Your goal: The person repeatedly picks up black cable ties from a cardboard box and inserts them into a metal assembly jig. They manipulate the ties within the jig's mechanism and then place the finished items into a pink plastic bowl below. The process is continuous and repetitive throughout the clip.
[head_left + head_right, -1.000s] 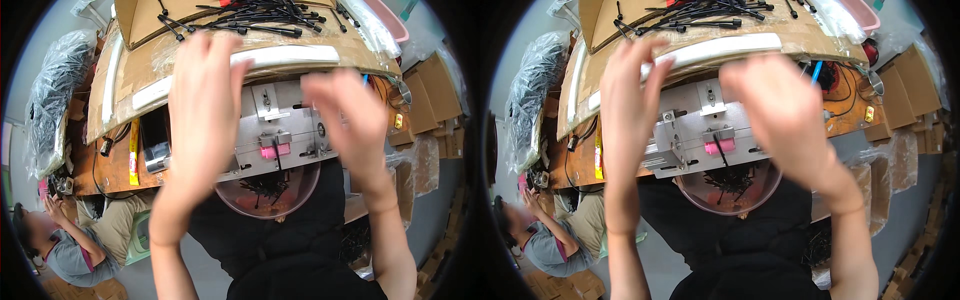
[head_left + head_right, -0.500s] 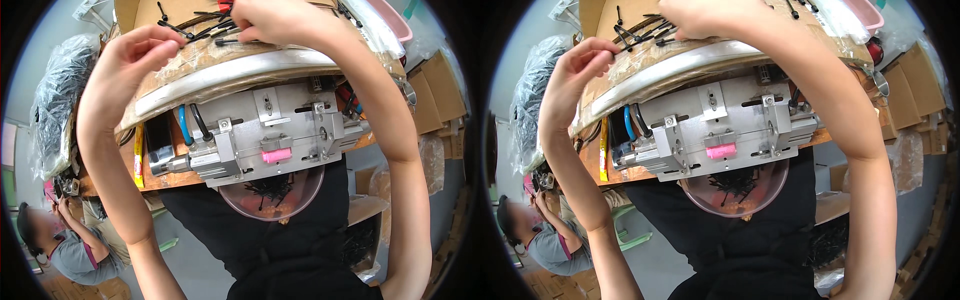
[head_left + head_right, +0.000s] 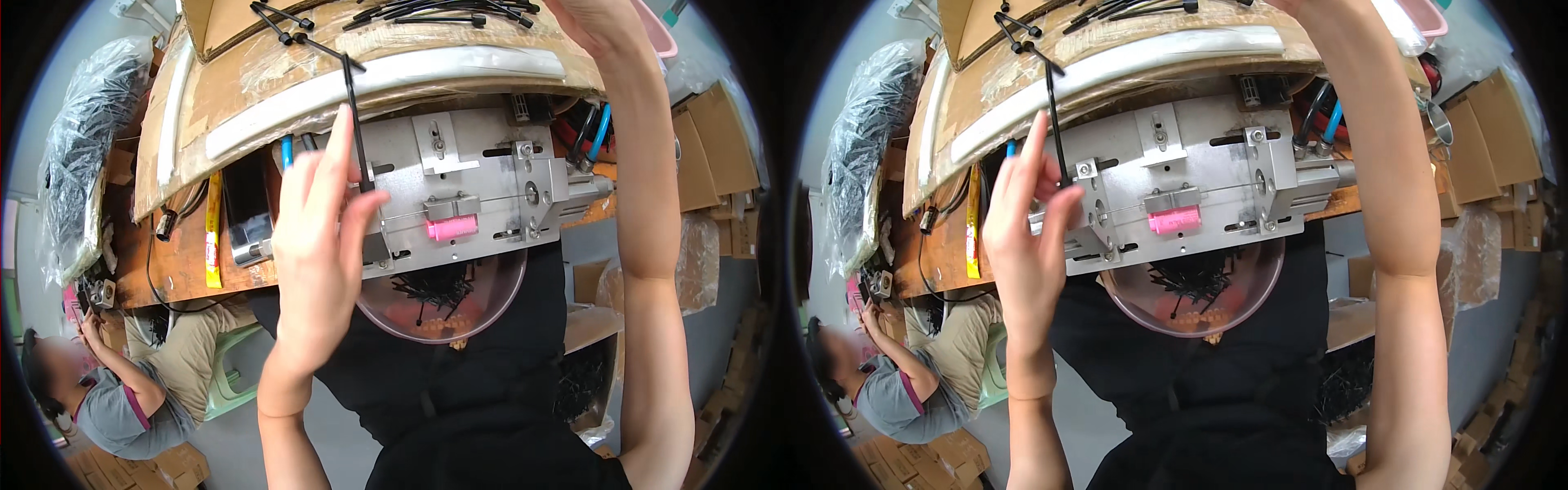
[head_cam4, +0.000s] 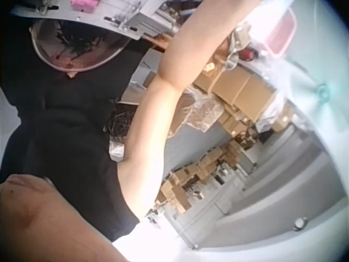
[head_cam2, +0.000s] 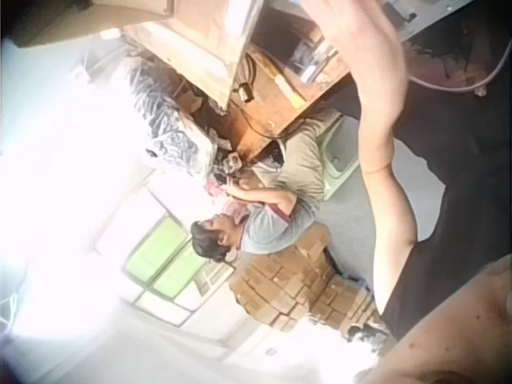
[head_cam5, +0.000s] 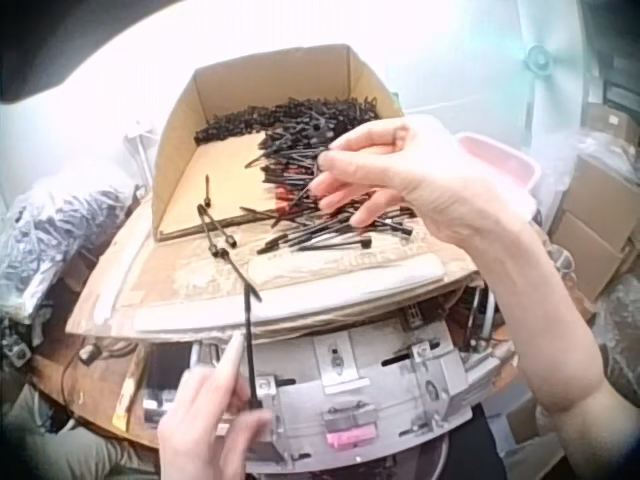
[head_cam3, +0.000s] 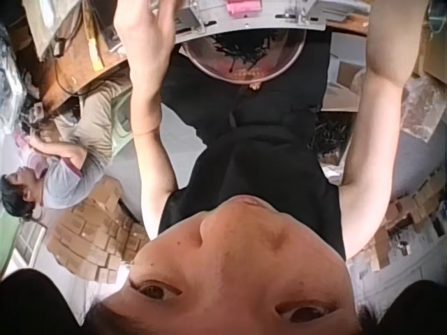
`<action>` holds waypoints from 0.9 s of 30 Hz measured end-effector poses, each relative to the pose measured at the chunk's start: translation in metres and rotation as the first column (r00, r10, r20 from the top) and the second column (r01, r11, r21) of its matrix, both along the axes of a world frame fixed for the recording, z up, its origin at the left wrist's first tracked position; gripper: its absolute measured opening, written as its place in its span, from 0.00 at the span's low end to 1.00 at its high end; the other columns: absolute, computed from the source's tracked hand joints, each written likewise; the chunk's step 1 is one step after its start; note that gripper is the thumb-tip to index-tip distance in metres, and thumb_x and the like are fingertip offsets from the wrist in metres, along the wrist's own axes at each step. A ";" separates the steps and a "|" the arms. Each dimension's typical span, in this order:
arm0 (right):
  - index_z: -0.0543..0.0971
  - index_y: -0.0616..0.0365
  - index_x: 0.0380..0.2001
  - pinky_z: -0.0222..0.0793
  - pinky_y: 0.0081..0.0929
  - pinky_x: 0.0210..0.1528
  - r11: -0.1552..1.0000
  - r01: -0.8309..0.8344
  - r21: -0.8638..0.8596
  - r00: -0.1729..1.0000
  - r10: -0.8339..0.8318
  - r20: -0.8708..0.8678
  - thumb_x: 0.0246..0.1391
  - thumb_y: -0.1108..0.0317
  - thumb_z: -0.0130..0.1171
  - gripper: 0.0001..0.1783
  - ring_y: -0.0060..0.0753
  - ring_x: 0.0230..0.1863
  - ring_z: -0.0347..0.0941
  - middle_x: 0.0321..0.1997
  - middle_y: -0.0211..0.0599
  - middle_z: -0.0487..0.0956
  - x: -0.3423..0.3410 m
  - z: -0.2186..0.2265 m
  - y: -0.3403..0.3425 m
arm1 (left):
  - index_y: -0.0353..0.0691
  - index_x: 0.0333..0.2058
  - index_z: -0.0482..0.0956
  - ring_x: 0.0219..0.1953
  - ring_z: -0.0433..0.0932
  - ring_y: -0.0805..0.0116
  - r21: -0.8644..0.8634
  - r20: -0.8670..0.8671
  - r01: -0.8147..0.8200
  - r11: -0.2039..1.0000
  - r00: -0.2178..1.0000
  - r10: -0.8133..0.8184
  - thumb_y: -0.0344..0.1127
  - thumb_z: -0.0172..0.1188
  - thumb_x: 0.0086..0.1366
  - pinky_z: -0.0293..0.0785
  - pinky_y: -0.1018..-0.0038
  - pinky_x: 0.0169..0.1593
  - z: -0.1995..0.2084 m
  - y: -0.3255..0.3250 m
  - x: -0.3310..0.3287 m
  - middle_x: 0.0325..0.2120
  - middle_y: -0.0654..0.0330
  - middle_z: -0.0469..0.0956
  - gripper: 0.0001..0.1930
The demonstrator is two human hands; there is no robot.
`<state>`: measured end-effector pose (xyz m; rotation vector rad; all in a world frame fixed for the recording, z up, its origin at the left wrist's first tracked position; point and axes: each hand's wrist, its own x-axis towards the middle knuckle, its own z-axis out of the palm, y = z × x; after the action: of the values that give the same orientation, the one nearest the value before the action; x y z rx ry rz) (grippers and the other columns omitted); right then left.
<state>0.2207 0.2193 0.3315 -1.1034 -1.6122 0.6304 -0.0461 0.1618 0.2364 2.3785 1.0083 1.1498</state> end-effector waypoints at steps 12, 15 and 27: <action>0.71 0.65 0.51 0.79 0.18 0.32 0.907 0.340 0.247 0.927 -0.280 -0.248 0.62 0.44 0.53 0.31 0.37 0.51 0.78 0.49 0.56 0.78 -0.016 -0.009 -0.078 | 0.26 0.60 0.66 0.34 0.69 0.61 0.047 -0.360 0.021 0.999 0.933 -0.003 0.20 0.66 0.48 0.69 0.67 0.40 -0.046 -0.092 0.022 0.34 0.57 0.70 0.38; 0.73 0.65 0.48 0.76 0.24 0.30 0.956 0.229 0.182 0.886 -0.127 -0.447 0.60 0.51 0.55 0.25 0.40 0.47 0.79 0.45 0.56 0.80 -0.012 -0.005 -0.099 | 0.27 0.61 0.64 0.35 0.69 0.60 0.038 -0.400 -0.019 0.999 0.916 0.032 0.23 0.65 0.51 0.69 0.66 0.41 -0.063 -0.091 0.042 0.34 0.56 0.69 0.37; 0.72 0.69 0.54 0.70 0.19 0.29 0.925 0.311 0.218 0.933 -0.341 0.119 0.52 0.85 0.55 0.24 0.29 0.34 0.76 0.41 0.46 0.79 -0.048 -0.095 -0.169 | 0.25 0.61 0.63 0.35 0.69 0.63 0.009 -0.453 -0.034 0.999 0.891 0.035 0.24 0.58 0.55 0.72 0.73 0.41 -0.057 -0.084 0.039 0.35 0.57 0.69 0.33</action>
<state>0.1728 0.0503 0.2362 -1.2608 -1.5343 0.1642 -0.0072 0.0778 0.1796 2.7051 1.1894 0.6042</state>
